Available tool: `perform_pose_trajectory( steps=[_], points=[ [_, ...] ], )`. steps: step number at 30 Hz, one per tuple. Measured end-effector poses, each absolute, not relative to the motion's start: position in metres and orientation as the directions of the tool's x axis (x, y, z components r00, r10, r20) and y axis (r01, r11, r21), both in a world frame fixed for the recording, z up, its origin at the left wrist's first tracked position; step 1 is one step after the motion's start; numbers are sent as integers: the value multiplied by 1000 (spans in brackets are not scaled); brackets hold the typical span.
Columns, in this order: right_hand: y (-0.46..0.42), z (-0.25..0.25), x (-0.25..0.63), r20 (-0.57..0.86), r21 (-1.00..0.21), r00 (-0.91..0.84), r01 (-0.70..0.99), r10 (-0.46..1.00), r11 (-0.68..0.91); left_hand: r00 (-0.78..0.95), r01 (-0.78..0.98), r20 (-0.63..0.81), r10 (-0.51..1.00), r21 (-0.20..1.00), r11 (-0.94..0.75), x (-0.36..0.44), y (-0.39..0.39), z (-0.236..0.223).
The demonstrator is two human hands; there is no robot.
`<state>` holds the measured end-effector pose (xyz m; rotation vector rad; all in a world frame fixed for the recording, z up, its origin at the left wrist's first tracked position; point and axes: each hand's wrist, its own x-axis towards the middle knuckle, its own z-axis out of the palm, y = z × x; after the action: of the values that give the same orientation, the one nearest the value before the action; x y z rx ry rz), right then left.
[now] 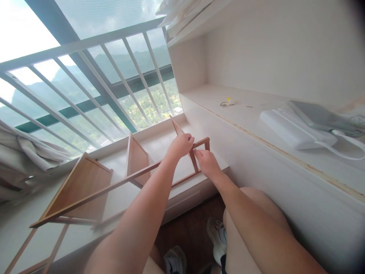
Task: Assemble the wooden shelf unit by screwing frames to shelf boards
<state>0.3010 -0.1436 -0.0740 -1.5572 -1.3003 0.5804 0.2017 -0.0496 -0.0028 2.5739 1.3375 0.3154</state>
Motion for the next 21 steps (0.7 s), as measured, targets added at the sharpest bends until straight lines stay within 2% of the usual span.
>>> perform_pose_trajectory(
  steps=[4,6,9,12,14,17,21],
  points=[
    [-143,-77,300,199,-922,315,380,928,69,563,773,99,821,290,-565,202,-50,-4],
    [-141,-79,297,162,-961,316,264,935,78,558,778,100,824,281,-561,202,-50,-4],
    [-139,-79,290,20,-995,281,-88,960,47,559,780,100,823,271,-563,202,-50,-4],
    [-139,-74,281,-113,-894,201,-447,973,-12,563,779,109,819,260,-570,202,-50,-4],
    [-139,-70,276,-152,-810,159,-586,976,-31,555,787,110,824,250,-564,203,-51,-3],
    [-140,-63,271,-177,-732,133,-680,975,-41,547,796,100,831,245,-553,203,-52,-2],
    [-138,-60,273,-198,-767,150,-639,969,-58,547,798,89,832,245,-551,203,-53,-1]
  ],
)
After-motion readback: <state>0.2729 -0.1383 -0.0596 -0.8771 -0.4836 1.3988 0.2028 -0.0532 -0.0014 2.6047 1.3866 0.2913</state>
